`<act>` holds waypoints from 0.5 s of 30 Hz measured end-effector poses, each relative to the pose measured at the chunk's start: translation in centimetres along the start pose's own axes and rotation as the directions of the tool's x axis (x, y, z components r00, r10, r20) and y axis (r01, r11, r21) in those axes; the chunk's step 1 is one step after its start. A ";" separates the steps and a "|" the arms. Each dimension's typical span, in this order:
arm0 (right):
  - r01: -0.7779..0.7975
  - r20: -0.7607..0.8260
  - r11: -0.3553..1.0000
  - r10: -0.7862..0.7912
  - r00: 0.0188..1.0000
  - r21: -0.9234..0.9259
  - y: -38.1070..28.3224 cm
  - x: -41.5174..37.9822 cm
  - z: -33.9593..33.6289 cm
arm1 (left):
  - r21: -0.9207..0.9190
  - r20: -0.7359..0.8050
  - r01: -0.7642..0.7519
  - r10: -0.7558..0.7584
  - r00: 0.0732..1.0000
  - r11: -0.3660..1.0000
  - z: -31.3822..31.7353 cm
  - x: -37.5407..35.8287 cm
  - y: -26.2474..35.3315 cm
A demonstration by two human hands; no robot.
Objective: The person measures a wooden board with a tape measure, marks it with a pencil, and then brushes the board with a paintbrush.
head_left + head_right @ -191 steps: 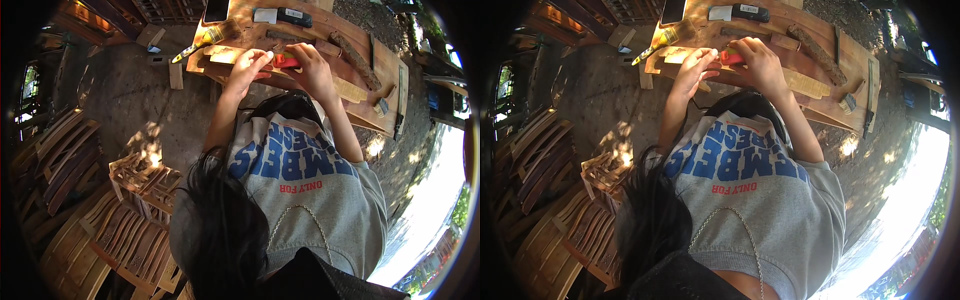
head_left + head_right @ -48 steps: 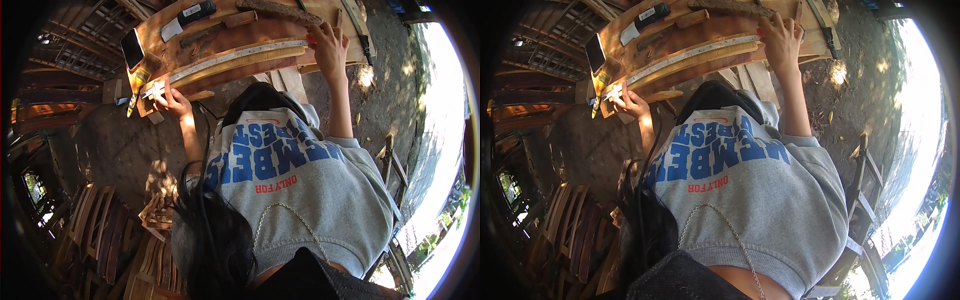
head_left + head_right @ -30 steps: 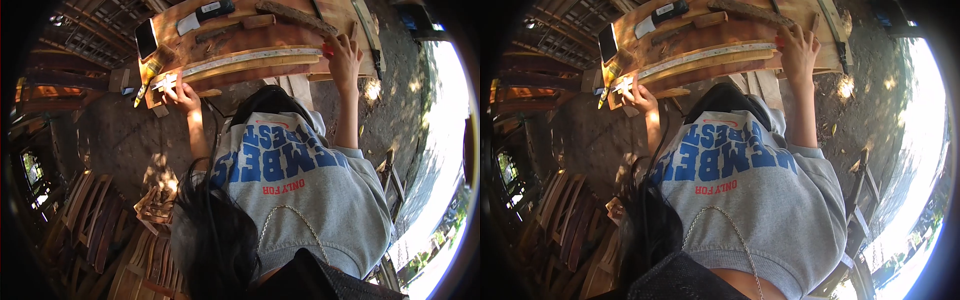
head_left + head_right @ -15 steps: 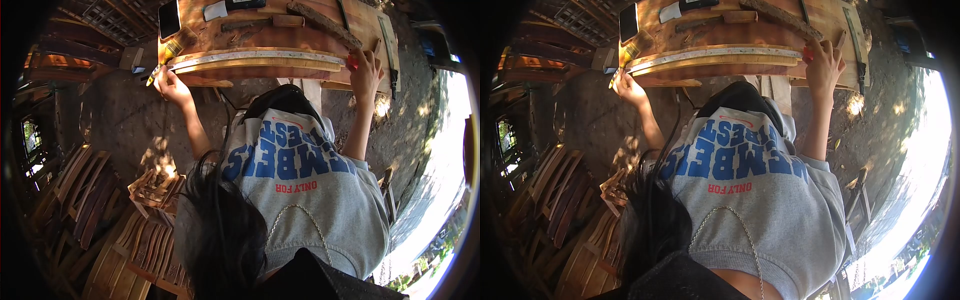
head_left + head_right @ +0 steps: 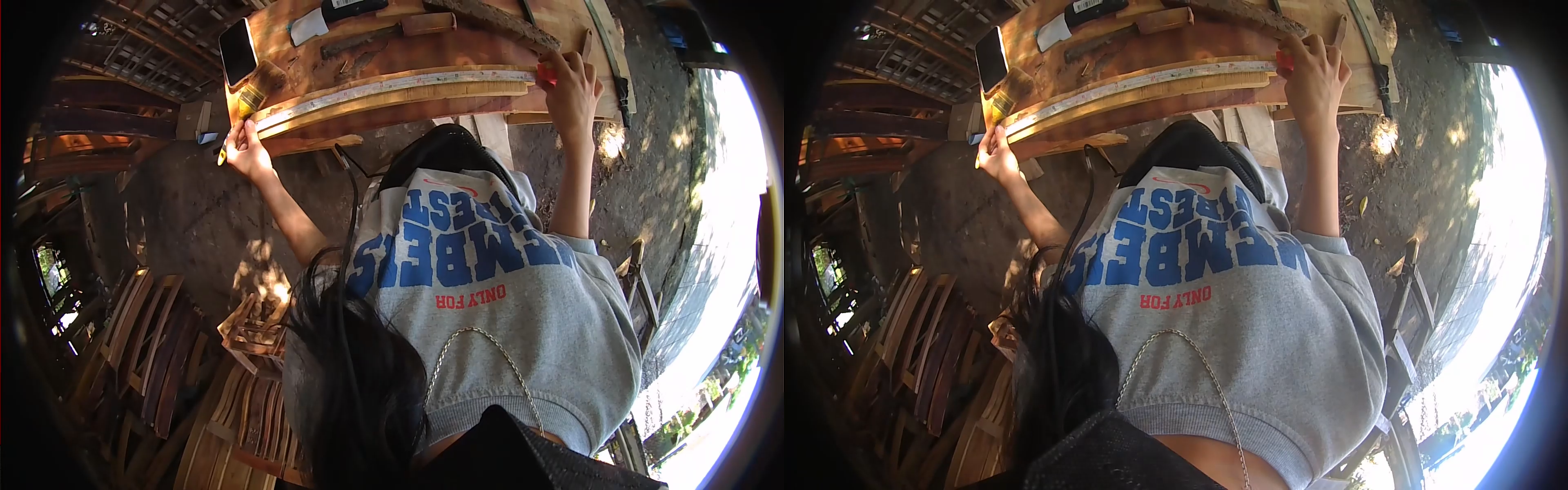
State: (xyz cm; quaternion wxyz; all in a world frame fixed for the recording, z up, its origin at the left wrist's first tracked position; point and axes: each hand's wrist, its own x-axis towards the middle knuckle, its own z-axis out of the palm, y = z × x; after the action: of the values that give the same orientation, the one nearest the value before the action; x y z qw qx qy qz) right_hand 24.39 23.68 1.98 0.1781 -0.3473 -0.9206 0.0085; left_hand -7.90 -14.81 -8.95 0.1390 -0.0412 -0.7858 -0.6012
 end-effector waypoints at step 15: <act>-0.003 0.006 1.000 0.003 1.000 0.002 0.1 0.0 -0.1 | -0.073 0.012 0.065 -0.064 0.998 0.995 0.3 0.2 -0.7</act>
State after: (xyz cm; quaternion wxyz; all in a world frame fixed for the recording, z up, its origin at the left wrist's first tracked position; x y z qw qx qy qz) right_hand 24.46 23.76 2.02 0.1756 -0.3483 -0.9207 0.0104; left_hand -8.31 -14.71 -9.68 0.1142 -0.0235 -0.7646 -0.6338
